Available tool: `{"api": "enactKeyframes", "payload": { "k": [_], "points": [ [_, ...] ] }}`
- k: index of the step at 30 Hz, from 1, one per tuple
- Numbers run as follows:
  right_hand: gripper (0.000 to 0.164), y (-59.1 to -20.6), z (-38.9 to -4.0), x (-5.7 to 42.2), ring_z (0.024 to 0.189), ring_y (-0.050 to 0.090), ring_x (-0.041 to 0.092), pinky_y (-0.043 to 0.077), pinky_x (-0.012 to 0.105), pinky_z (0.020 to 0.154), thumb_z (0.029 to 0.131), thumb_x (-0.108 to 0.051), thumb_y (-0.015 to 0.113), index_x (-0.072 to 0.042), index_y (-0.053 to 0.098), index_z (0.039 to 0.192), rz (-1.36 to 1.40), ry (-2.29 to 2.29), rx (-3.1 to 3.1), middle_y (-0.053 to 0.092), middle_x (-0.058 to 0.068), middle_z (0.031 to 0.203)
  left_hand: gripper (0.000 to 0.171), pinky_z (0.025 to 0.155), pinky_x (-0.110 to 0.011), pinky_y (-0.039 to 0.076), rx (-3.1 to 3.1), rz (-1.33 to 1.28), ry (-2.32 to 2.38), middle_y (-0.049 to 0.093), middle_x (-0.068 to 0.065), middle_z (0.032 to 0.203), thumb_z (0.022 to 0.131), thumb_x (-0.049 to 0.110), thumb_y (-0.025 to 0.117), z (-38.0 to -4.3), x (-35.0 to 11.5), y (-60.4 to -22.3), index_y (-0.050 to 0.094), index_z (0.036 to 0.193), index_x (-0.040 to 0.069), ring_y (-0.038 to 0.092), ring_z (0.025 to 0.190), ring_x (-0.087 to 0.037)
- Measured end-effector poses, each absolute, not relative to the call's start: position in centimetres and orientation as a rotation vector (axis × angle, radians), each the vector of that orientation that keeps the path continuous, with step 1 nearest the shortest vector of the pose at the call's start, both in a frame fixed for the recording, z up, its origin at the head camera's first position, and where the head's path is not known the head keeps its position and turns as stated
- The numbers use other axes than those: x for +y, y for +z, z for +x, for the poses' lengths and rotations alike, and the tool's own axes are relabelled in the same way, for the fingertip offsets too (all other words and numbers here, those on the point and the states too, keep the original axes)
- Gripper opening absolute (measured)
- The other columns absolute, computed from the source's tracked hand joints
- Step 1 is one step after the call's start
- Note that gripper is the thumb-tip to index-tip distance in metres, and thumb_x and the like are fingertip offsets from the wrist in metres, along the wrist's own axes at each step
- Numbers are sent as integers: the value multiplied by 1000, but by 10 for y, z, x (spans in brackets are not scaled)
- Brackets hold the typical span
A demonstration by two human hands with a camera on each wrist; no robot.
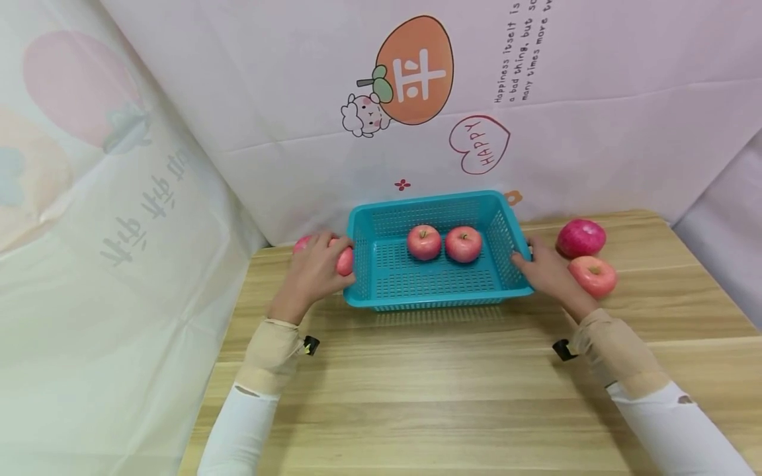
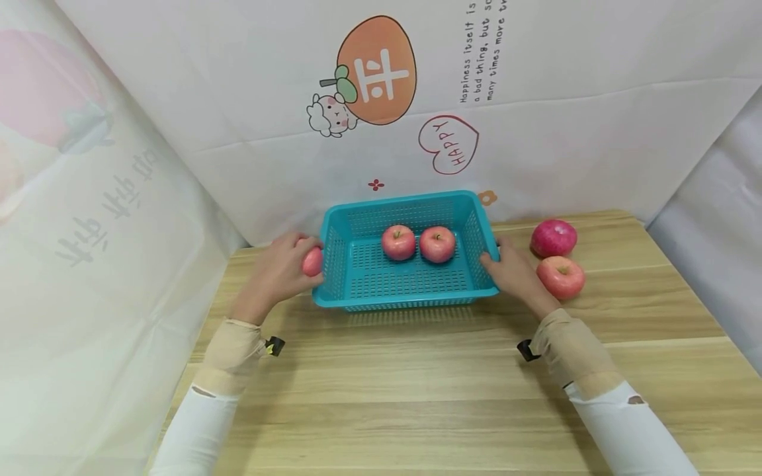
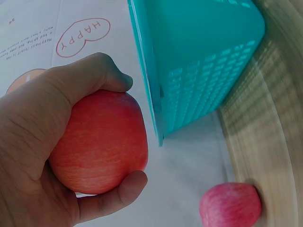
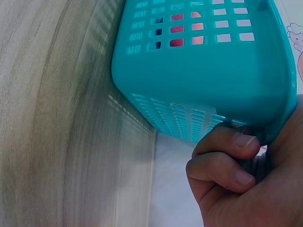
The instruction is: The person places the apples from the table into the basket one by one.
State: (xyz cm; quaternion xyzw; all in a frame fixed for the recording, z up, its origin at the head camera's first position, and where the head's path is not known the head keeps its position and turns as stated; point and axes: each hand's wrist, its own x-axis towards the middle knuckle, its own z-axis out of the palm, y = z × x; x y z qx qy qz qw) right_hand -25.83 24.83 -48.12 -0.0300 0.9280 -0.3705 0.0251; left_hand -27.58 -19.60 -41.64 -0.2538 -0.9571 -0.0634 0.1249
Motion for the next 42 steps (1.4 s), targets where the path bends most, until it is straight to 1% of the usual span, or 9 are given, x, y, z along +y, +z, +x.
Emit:
{"api": "enactKeyframes", "payload": {
  "k": [5, 11, 17, 22, 29, 35, 42],
  "points": [
    [57, -480, -259, 247, 98, 58, 43, 52, 58, 79, 103, -35, 41, 11, 32, 135, -93, -1147, 2866, 52, 33, 119, 51, 67, -42, 52, -2812, -750, -197, 50, -6, 117, 73, 41, 66, -279, -188, -414, 58, 120, 25, 47, 102, -22],
    [59, -479, -259, 246, 99, 57, 44, 51, 59, 80, 103, -35, 41, 12, 30, 138, -85, -1149, 2845, 51, 35, 121, 48, 64, -40, 49, -2797, -771, -207, 49, -4, 113, 72, 40, 66, -283, -182, -414, 58, 117, 27, 46, 96, -20],
    [59, -479, -258, 246, 99, 58, 44, 51, 59, 80, 103, -35, 41, 12, 30, 138, -88, -1152, 2846, 51, 35, 121, 49, 64, -39, 51, -2833, -781, -192, 49, -5, 117, 73, 41, 67, -284, -175, -411, 57, 120, 26, 46, 99, -21],
    [59, -479, -257, 247, 100, 57, 44, 51, 59, 80, 103, -35, 41, 12, 30, 138, -91, -1147, 2842, 50, 34, 121, 51, 62, -38, 52, -2846, -789, -181, 48, -4, 116, 74, 42, 68, -287, -169, -410, 57, 121, 28, 46, 97, -20],
    [59, -476, -257, 246, 100, 57, 44, 51, 59, 81, 103, -35, 41, 12, 30, 137, -90, -1145, 2841, 50, 34, 122, 55, 61, -36, 53, -2852, -830, -149, 48, -4, 116, 74, 45, 71, -289, -158, -408, 56, 123, 27, 45, 98, -19],
    [60, -475, -258, 246, 101, 56, 45, 50, 60, 82, 103, -35, 41, 12, 29, 139, -88, -1147, 2847, 49, 35, 124, 56, 58, -34, 52, -2839, -862, -154, 47, -2, 113, 72, 46, 73, -291, -148, -408, 56, 122, 27, 44, 95, -18],
    [60, -477, -258, 247, 102, 56, 46, 50, 59, 81, 103, -35, 41, 12, 28, 139, -95, -1140, 2844, 49, 35, 124, 53, 57, -33, 51, -2857, -880, -130, 47, -2, 115, 75, 46, 69, -292, -140, -407, 56, 122, 28, 44, 93, -18]
  ]
}}
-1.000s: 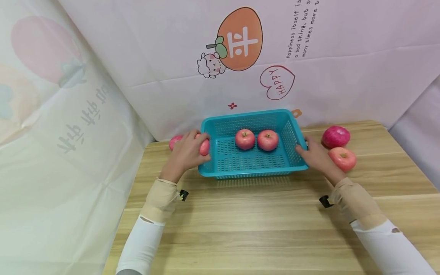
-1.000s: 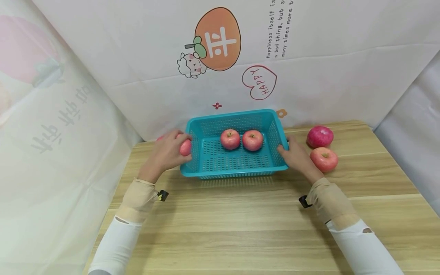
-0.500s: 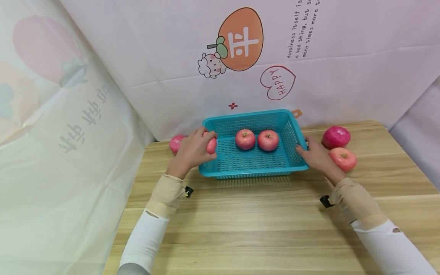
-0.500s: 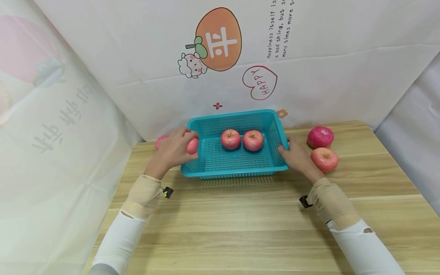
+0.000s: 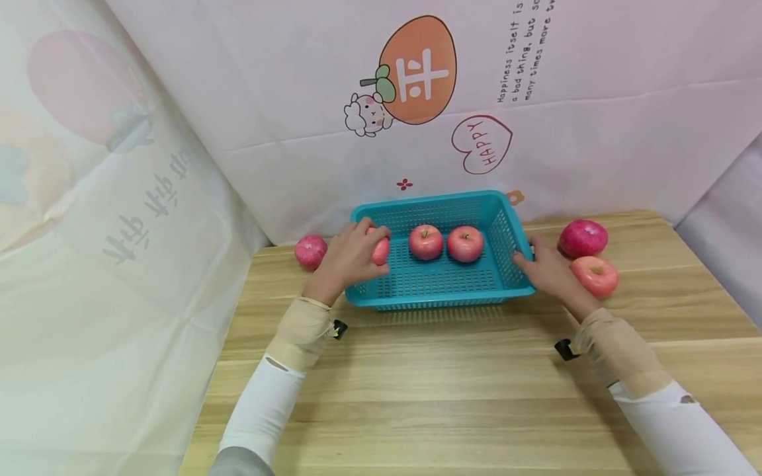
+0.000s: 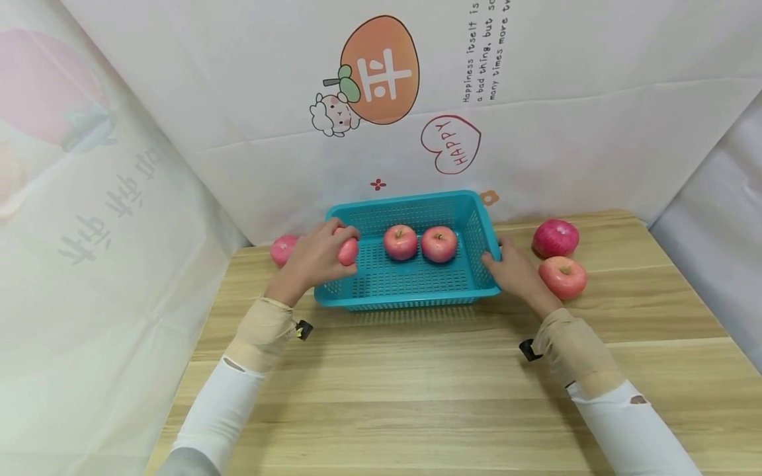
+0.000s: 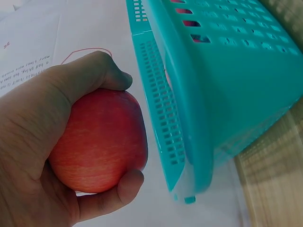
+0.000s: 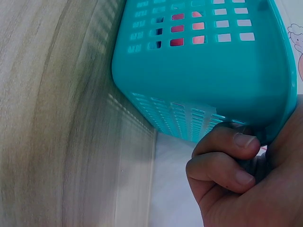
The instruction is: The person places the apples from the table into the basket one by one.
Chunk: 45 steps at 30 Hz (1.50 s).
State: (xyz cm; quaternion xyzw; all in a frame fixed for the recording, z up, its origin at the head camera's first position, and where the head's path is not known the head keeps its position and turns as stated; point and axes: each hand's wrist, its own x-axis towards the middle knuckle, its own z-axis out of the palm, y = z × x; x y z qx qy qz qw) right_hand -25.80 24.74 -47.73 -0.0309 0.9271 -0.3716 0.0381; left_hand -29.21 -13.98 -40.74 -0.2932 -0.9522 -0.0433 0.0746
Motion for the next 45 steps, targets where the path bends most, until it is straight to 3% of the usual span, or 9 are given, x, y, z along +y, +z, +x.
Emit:
{"api": "enactKeyframes", "payload": {
  "k": [10, 28, 45],
  "points": [
    [60, -481, -257, 250, 101, 57, 46, 51, 59, 80, 103, -34, 41, 12, 27, 140, -100, -1161, 2833, 49, 35, 124, 55, 62, -35, 51, -2884, -917, -126, 47, -2, 118, 76, 47, 68, -296, -127, -410, 54, 125, 28, 44, 95, -19],
    [64, -482, -258, 251, 103, 56, 46, 50, 59, 82, 103, -37, 41, 12, 26, 141, -81, -1139, 2829, 48, 36, 126, 57, 55, -29, 47, -2879, -931, -79, 47, 2, 119, 73, 46, 64, -305, -103, -409, 53, 128, 33, 45, 93, -14],
    [56, -480, -259, 248, 98, 57, 43, 51, 58, 80, 102, -33, 43, 12, 33, 135, -87, -1136, 2874, 52, 34, 119, 54, 54, -28, 45, -2817, -1069, -46, 47, 4, 116, 75, 49, 64, -314, -86, -410, 55, 126, 33, 44, 92, -13]
  ]
}}
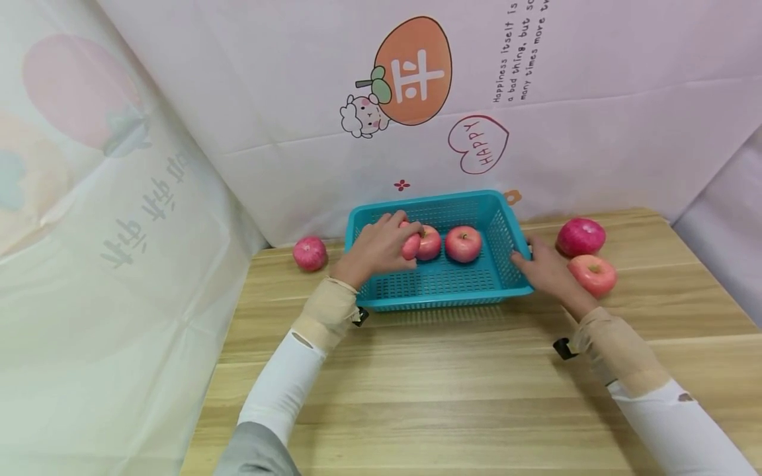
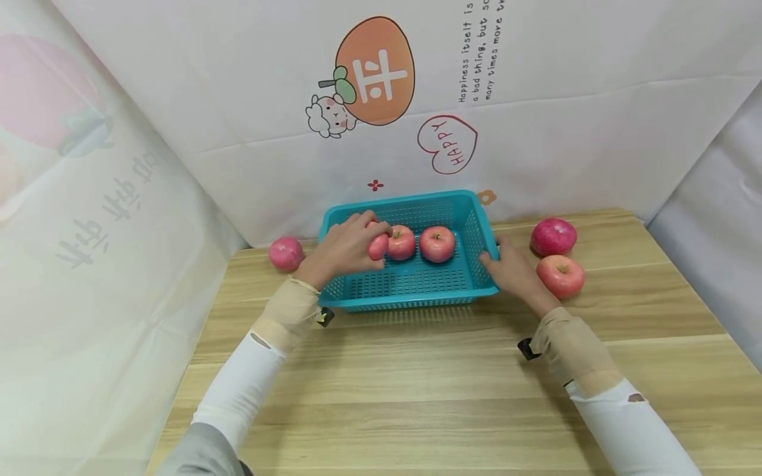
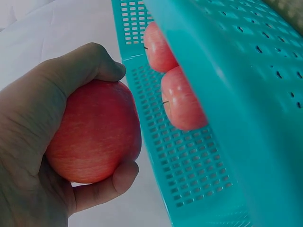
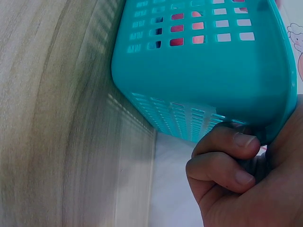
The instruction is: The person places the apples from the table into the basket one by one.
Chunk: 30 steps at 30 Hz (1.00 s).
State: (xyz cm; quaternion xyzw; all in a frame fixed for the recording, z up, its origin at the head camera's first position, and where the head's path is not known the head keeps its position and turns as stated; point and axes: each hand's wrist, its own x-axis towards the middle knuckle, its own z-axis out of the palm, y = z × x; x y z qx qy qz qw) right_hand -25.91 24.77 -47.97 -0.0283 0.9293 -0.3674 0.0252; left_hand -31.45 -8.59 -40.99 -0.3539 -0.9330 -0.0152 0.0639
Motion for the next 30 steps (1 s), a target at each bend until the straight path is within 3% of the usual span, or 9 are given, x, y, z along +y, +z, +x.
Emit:
{"api": "enactKeyframes", "payload": {
  "k": [10, 30],
  "points": [
    [56, -480, -259, 246, 101, 55, 45, 49, 60, 82, 102, -32, 43, 12, 33, 135, -92, -1144, 2869, 50, 35, 122, 56, 58, -29, 46, -2852, -1079, 44, 46, 4, 123, 74, 49, 63, -327, -79, -415, 51, 128, 38, 45, 95, -13],
    [59, -480, -260, 247, 98, 58, 44, 51, 59, 80, 102, -34, 43, 12, 31, 137, -91, -1144, 2871, 52, 35, 119, 57, 63, -33, 48, -2924, -1048, -43, 48, 0, 122, 77, 50, 68, -353, -83, -412, 52, 129, 32, 48, 96, -17]
  ]
}}
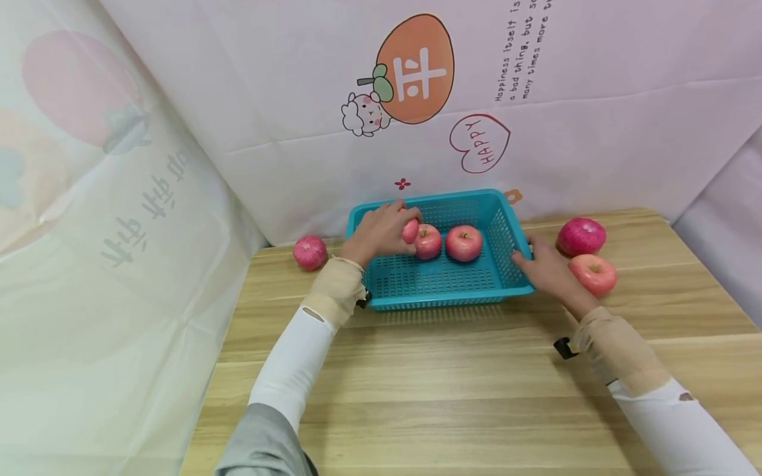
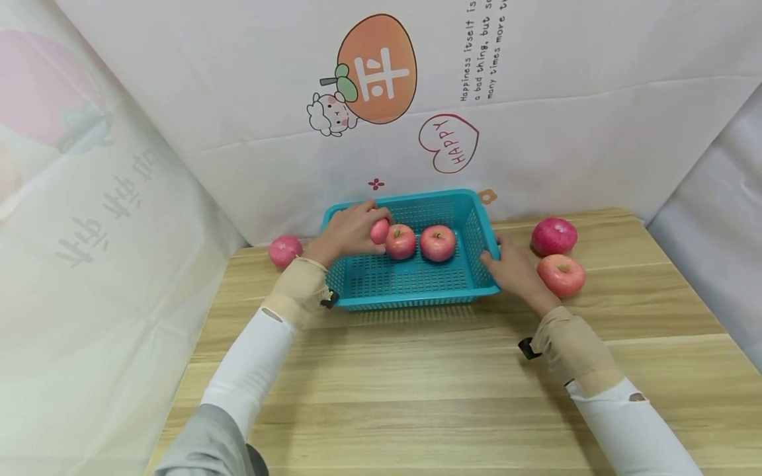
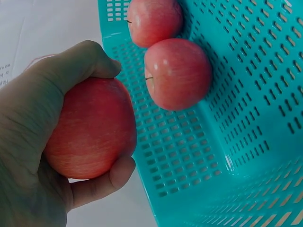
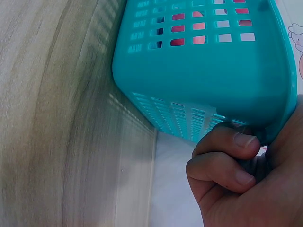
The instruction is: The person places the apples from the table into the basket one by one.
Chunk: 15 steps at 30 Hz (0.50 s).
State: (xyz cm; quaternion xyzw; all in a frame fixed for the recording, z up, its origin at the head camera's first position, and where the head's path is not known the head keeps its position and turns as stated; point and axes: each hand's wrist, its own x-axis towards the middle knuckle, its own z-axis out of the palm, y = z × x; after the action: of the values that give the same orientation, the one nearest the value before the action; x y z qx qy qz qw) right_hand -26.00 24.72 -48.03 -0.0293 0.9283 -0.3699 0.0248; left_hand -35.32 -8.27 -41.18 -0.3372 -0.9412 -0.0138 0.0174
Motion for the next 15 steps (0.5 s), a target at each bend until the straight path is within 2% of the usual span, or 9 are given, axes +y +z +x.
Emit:
{"api": "enactKeyframes", "payload": {
  "k": [5, 15],
  "points": [
    [61, -479, -260, 247, 100, 57, 46, 51, 59, 80, 102, -35, 42, 12, 29, 139, -87, -1134, 2863, 50, 36, 123, 55, 66, -35, 49, -2955, -1010, -67, 47, 0, 122, 77, 52, 69, -358, -86, -412, 52, 126, 34, 48, 96, -17],
    [61, -477, -258, 245, 103, 55, 47, 50, 60, 81, 103, -35, 42, 11, 28, 141, -78, -1129, 2845, 48, 35, 126, 56, 68, -35, 50, -2986, -947, -120, 48, -1, 115, 75, 50, 70, -373, -91, -420, 55, 124, 29, 47, 94, -17]
  ]
}}
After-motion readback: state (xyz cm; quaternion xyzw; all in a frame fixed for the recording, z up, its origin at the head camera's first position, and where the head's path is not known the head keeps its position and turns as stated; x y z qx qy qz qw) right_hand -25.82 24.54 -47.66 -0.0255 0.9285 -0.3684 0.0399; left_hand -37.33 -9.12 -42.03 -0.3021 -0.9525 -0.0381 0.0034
